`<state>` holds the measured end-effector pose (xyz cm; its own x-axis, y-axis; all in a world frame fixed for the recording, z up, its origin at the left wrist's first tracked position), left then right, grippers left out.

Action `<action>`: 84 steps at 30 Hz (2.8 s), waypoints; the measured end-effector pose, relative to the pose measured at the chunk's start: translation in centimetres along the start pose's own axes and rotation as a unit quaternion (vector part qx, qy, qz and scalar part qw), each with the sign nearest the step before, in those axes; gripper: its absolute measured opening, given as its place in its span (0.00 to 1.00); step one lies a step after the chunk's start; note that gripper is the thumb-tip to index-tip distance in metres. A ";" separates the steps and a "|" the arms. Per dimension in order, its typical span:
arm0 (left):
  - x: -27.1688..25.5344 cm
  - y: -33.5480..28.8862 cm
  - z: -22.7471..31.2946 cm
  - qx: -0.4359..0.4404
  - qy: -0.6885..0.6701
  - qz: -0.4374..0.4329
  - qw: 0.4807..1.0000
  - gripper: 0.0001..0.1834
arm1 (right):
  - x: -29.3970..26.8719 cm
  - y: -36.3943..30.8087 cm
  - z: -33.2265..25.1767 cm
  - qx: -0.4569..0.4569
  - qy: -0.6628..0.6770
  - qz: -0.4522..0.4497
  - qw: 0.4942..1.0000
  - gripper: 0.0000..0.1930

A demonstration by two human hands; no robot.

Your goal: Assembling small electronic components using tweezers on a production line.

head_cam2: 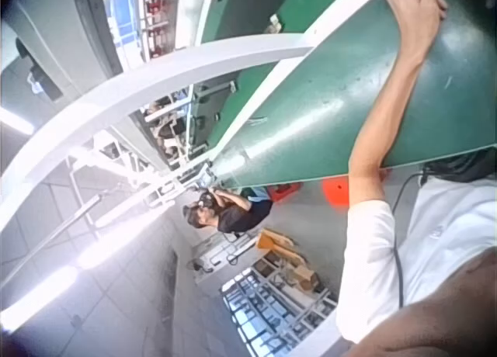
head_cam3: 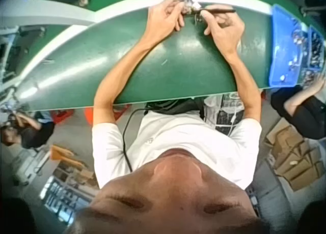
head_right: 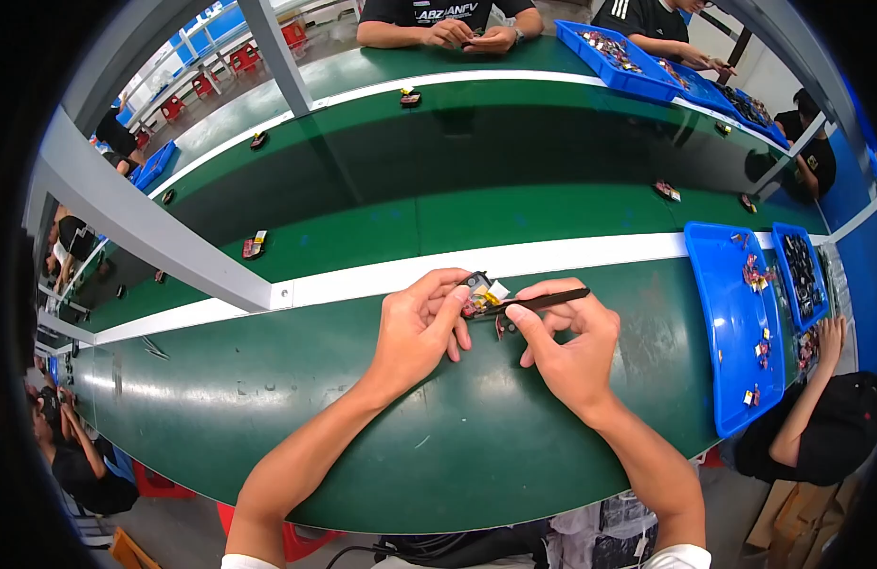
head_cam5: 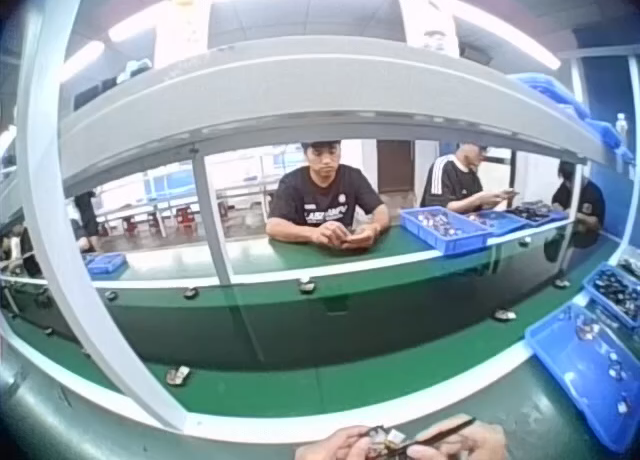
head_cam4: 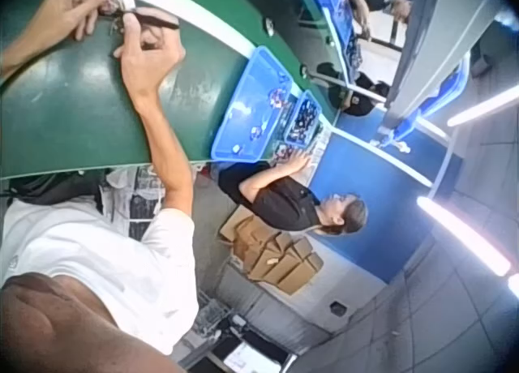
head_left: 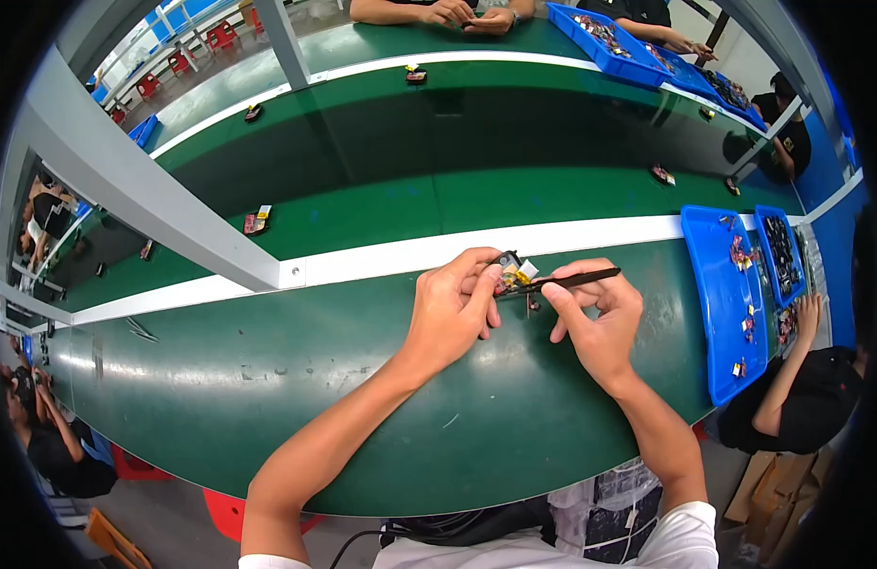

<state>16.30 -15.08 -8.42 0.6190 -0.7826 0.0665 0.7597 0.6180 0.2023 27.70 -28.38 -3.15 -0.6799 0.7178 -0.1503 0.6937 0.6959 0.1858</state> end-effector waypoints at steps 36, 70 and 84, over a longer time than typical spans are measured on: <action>0.6 0.0 0.6 0.026 -0.036 -0.005 0.999 0.12 | 0.1 1.2 2.0 0.144 0.098 -0.093 0.980 0.06; 1.1 0.6 0.2 -0.009 -0.130 -0.116 0.985 0.19 | 0.1 -0.8 -0.3 -0.116 -0.033 -0.031 0.992 0.04; 0.9 0.6 -0.4 -0.016 -0.136 -0.100 0.986 0.17 | 0.4 -1.1 -1.1 -0.157 -0.080 -0.029 0.984 0.06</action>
<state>17.38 -15.38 -8.61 0.3842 -0.8771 0.2884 0.8694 0.4488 0.2065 26.42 -28.91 -2.30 -0.6519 0.6893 -0.3160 0.5306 0.7124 0.4594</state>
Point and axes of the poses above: each hand's wrist, its own y-axis towards the middle knuckle, its own x-axis out of the palm, z = x × y, the point moved 10 cm from there along y, towards the middle knuckle, and after that the axes turned 9 degrees about x, right-handed, at the moved point
